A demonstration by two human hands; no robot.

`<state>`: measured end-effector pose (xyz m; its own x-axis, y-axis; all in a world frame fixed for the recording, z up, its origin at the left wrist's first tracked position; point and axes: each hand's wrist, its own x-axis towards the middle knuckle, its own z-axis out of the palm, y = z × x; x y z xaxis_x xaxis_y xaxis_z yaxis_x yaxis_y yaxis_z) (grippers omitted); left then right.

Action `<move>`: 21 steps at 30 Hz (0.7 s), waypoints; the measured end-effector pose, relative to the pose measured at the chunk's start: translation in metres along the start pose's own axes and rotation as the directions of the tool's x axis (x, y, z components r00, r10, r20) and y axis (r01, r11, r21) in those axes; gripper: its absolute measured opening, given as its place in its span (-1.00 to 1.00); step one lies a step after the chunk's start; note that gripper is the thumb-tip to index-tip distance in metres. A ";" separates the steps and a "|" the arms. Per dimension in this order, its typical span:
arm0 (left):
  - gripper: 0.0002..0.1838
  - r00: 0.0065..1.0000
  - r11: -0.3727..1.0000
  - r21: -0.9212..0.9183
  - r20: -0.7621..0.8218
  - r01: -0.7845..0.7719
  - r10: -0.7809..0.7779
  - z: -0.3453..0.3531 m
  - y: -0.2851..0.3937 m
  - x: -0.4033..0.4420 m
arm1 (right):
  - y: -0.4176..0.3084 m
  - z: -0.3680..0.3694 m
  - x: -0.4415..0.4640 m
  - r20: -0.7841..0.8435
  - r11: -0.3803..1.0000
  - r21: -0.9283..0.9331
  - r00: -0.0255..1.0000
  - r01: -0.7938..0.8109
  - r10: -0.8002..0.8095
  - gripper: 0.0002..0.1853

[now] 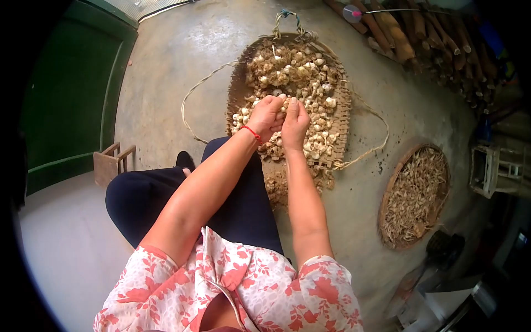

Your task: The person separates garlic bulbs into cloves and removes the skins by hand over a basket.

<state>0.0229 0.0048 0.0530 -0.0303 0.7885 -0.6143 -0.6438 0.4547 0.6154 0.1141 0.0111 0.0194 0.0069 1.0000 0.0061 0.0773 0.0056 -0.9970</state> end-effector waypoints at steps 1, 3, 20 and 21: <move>-0.72 1.000 1.000 -0.001 0.001 0.000 0.000 -0.001 0.001 0.001 | 0.003 -0.002 0.003 0.017 0.989 0.119 0.996 -0.093 0.091 -0.64; -0.70 0.991 0.990 0.138 0.125 0.031 -0.049 -0.005 0.004 0.004 | -0.010 0.002 0.004 0.002 0.972 0.214 0.995 -0.101 0.103 -0.62; -0.68 0.977 0.950 0.283 0.196 -0.135 0.081 -0.006 -0.004 0.008 | -0.026 -0.030 0.013 0.359 0.680 0.373 0.774 -0.632 0.522 -0.58; -0.69 0.987 0.952 0.300 0.160 -0.061 0.013 -0.010 0.003 0.010 | -0.030 -0.026 0.013 0.243 0.785 0.286 0.834 -0.549 0.495 -0.52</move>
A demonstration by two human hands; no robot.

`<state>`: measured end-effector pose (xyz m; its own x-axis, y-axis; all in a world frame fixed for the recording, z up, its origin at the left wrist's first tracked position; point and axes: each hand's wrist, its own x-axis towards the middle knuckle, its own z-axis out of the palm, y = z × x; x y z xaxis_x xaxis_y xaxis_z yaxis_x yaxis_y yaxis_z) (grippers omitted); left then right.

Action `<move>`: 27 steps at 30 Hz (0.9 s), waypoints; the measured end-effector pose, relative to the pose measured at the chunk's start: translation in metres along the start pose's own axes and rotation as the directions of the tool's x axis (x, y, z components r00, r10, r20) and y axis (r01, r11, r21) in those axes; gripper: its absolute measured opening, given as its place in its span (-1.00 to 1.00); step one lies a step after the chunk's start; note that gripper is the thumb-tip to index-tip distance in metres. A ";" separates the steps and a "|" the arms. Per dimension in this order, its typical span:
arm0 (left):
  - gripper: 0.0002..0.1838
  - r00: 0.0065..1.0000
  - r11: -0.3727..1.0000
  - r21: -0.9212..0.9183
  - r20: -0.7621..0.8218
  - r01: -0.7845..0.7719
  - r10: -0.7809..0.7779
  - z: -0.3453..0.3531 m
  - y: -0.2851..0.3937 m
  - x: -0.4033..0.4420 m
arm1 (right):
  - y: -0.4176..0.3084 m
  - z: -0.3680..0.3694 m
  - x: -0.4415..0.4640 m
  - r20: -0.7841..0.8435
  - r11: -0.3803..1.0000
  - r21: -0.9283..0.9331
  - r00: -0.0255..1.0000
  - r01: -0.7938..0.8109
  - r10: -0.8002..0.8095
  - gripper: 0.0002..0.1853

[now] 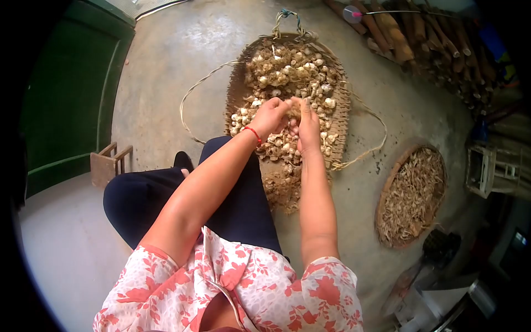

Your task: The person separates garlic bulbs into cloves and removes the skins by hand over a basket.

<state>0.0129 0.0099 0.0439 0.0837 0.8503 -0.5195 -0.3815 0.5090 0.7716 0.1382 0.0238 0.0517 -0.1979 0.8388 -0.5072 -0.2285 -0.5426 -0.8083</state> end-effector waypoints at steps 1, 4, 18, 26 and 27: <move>-0.70 0.997 0.997 0.003 -0.014 0.076 -0.076 -0.003 0.003 0.000 | 0.002 -0.001 0.003 0.001 1.000 0.000 1.000 -0.002 0.002 -0.52; -0.68 0.980 0.970 -0.145 0.011 0.198 -0.198 0.003 0.008 -0.008 | 0.003 -0.003 0.007 0.193 0.730 -0.478 0.870 0.488 -0.455 -0.50; -0.53 0.984 1.000 -0.002 -0.177 -0.021 0.021 0.000 -0.008 0.000 | 0.031 0.031 0.024 -0.011 0.646 -0.485 0.734 0.590 -0.679 -0.73; -0.57 0.958 0.935 0.270 -0.107 -0.228 0.265 -0.005 -0.018 0.008 | 0.011 0.010 0.036 0.089 0.926 0.292 0.971 -0.237 0.220 -0.77; -0.57 0.957 0.935 0.271 -0.113 -0.229 0.267 -0.008 -0.010 0.006 | 0.011 0.009 0.039 0.095 0.926 0.290 0.970 -0.240 0.222 -0.77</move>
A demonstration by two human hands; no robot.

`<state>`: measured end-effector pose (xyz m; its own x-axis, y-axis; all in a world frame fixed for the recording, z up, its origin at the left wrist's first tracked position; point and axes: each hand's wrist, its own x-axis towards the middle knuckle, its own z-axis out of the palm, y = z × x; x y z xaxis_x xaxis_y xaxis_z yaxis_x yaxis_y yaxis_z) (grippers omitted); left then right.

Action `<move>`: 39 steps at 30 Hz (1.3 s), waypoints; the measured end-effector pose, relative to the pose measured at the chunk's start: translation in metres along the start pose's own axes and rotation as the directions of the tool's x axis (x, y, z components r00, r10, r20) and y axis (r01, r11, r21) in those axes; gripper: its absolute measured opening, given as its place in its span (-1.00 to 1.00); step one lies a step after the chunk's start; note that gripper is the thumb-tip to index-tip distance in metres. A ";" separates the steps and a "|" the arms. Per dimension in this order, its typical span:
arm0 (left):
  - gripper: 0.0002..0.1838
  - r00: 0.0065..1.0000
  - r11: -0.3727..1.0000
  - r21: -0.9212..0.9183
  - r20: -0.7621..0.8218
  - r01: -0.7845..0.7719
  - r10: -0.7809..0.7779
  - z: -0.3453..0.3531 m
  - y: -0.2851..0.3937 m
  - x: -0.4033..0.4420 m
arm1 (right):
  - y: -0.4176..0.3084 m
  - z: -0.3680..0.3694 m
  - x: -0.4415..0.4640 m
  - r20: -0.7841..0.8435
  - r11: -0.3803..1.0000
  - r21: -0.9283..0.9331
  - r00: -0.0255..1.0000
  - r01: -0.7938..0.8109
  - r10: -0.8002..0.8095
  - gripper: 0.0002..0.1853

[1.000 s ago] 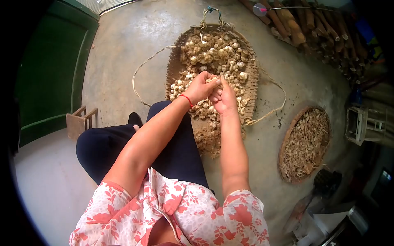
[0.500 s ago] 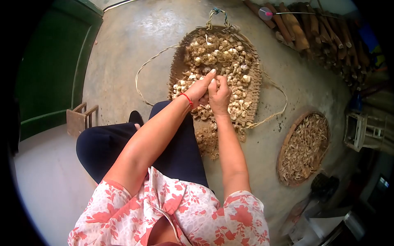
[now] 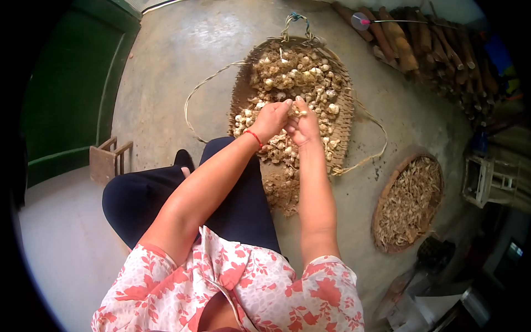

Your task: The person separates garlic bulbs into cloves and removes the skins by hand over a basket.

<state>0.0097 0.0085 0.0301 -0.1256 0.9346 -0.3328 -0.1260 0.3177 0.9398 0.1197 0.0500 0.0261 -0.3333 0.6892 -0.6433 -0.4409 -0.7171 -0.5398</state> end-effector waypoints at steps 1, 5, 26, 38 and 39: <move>-0.57 0.984 0.968 -0.185 0.070 0.172 -0.161 -0.005 0.006 -0.001 | -0.001 -0.003 0.000 0.004 0.999 0.036 1.000 -0.024 0.024 -0.76; -0.64 0.907 0.753 -0.506 0.232 0.420 -0.351 -0.009 0.010 -0.005 | 0.002 -0.005 -0.003 -0.079 0.997 -0.055 0.995 0.050 -0.054 -0.73; -0.87 0.764 0.636 -0.530 0.037 0.561 -0.644 -0.013 0.002 0.005 | 0.080 -0.161 -0.122 0.247 -0.404 -0.910 0.909 0.098 -0.336 -0.62; -0.83 0.782 0.716 -0.377 0.493 0.587 -0.382 -0.020 0.011 -0.009 | 0.009 -0.022 -0.006 0.103 0.915 -0.238 0.946 0.325 -0.309 -0.85; -0.78 0.804 0.708 -0.443 0.509 0.550 -0.306 -0.023 0.010 -0.009 | 0.006 -0.027 -0.005 0.090 0.947 0.057 0.943 0.316 -0.320 -0.90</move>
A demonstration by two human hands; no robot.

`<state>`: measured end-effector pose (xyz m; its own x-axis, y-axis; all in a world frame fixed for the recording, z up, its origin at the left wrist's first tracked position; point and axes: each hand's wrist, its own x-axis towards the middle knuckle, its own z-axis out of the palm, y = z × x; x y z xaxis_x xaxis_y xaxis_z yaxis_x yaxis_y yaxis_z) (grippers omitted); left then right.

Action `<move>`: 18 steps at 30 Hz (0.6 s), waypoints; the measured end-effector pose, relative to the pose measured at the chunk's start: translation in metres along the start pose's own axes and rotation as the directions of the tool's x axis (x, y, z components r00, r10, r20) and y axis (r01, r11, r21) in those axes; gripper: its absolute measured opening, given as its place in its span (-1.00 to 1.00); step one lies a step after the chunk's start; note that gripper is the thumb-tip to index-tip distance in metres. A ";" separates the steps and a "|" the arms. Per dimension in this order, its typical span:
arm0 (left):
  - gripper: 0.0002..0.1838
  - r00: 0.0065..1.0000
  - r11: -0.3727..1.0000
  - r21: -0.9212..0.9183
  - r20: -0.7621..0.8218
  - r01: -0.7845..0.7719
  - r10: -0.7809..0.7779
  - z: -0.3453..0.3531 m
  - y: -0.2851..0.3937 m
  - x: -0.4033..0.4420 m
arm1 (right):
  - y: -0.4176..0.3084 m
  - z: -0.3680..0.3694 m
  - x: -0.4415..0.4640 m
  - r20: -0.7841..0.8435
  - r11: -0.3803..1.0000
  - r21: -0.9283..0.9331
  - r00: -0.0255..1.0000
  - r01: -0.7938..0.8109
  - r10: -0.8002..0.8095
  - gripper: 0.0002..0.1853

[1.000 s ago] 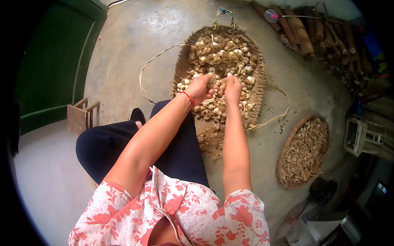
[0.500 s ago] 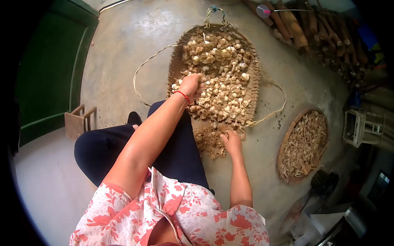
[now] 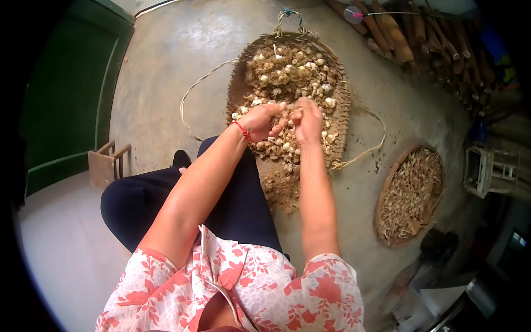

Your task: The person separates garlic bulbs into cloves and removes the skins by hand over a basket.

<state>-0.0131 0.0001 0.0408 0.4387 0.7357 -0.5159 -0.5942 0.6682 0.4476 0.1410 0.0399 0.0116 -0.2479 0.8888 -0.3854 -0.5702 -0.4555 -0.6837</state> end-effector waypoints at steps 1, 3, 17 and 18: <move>-0.78 1.000 1.000 -0.004 -0.003 -0.006 0.006 0.000 -0.001 0.001 | 0.000 -0.005 -0.001 0.005 1.000 -0.003 1.000 -0.005 0.005 -0.90; -0.72 0.954 0.988 -0.126 -0.295 -0.090 0.049 0.002 -0.001 0.006 | 0.001 -0.005 -0.009 -0.163 0.999 0.002 0.986 0.044 -0.044 -0.87; -0.79 0.853 0.991 0.007 -0.508 -0.133 0.118 -0.013 -0.017 0.026 | 0.013 0.016 -0.038 0.099 0.431 -0.885 0.976 0.176 -0.193 -0.86; -0.75 0.872 0.999 0.039 -0.488 -0.018 0.035 -0.012 -0.013 0.022 | 0.013 0.016 -0.038 0.140 0.368 -0.904 0.964 0.218 -0.226 -0.84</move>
<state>-0.0036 0.0066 0.0151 0.0333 0.6116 -0.7905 -0.5756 0.6583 0.4851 0.1308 0.0013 0.0270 -0.2196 0.9669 -0.1298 0.4438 -0.0195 -0.8959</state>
